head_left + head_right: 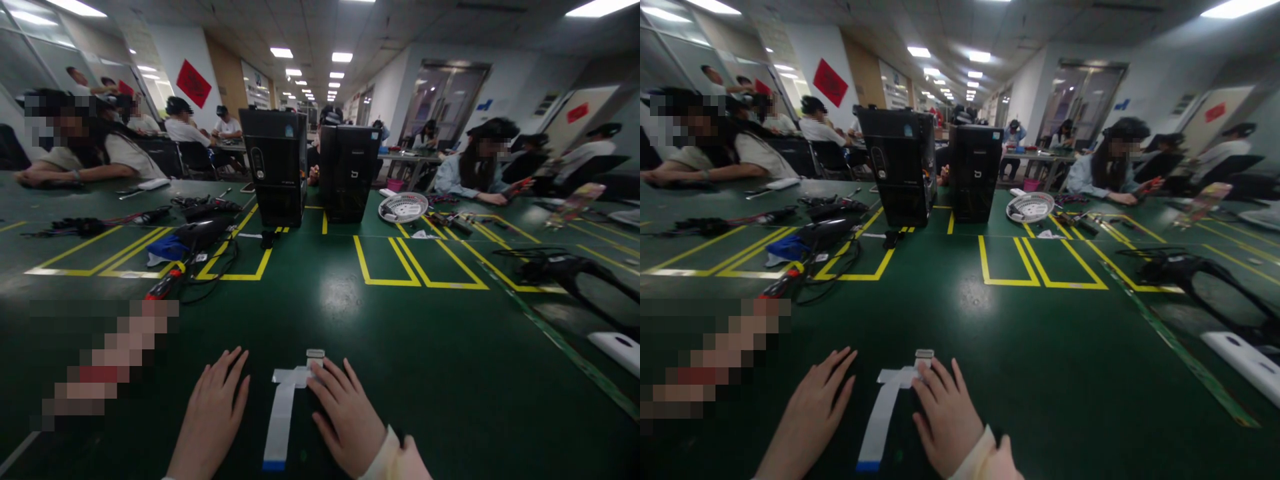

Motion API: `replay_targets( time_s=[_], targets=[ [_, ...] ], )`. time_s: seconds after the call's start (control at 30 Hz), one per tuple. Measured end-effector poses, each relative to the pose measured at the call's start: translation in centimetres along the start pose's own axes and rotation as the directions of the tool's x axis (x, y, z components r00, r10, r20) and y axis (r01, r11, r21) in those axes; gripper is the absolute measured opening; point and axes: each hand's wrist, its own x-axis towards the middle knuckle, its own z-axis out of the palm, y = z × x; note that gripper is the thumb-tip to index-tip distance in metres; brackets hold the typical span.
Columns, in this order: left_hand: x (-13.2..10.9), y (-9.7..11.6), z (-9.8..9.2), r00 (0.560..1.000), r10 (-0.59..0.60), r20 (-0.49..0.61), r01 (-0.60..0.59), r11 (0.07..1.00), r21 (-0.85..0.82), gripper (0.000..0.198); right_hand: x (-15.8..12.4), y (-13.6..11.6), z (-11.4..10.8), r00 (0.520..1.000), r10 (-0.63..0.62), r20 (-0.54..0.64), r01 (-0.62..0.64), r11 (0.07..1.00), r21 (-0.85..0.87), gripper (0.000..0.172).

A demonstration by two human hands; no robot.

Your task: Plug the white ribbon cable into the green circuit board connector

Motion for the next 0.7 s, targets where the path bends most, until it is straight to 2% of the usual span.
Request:
replay_targets(
  time_s=[0.17, 0.3, 0.4, 0.5, 0.53, 0.6, 0.67, 0.7],
  targets=[
    [0.1, 0.2, 0.0, 1.0, 0.0, 0.006, 0.0, 1.0, 0.009, 0.051, -0.2, -0.1, -1.4, 0.999, -0.039, 0.031, 0.037, 0.998, 0.054, 0.059],
    [0.1, 0.1, 0.0, 1.0, 0.005, 0.021, -0.005, 1.0, 0.011, 0.052, -0.3, -0.2, -1.2, 0.999, -0.052, 0.017, 0.05, 0.996, 0.071, 0.062],
    [0.1, 0.0, 0.0, 1.0, 0.002, 0.03, -0.002, 1.0, 0.007, 0.053, -0.4, 0.3, 0.0, 0.997, -0.04, -0.067, 0.04, 0.999, -0.003, 0.066],
    [0.0, -0.1, 0.0, 0.999, -0.002, 0.042, 0.002, 1.0, 0.01, 0.052, -1.2, 2.4, 0.7, 0.967, 0.043, -0.251, -0.069, 0.993, -0.099, 0.06],
    [0.0, -0.1, 0.0, 0.999, 0.0, 0.045, -0.001, 1.0, 0.011, 0.052, -1.7, 3.6, 0.7, 0.943, 0.089, -0.321, -0.135, 0.983, -0.123, 0.056],
    [0.0, -0.1, 0.1, 0.999, 0.002, 0.043, -0.002, 1.0, 0.012, 0.052, -3.4, 6.5, 0.0, 0.862, 0.225, -0.453, -0.32, 0.936, -0.145, 0.049],
    [-0.1, -0.1, 0.2, 0.999, -0.001, 0.046, 0.0, 1.0, 0.011, 0.052, -6.0, 10.1, -1.3, 0.728, 0.388, -0.565, -0.542, 0.83, -0.129, 0.053],
    [-0.1, -0.1, 0.2, 0.999, -0.002, 0.049, 0.002, 1.0, 0.01, 0.052, -7.7, 11.9, -2.1, 0.629, 0.486, -0.606, -0.675, 0.729, -0.115, 0.058]
  ],
)
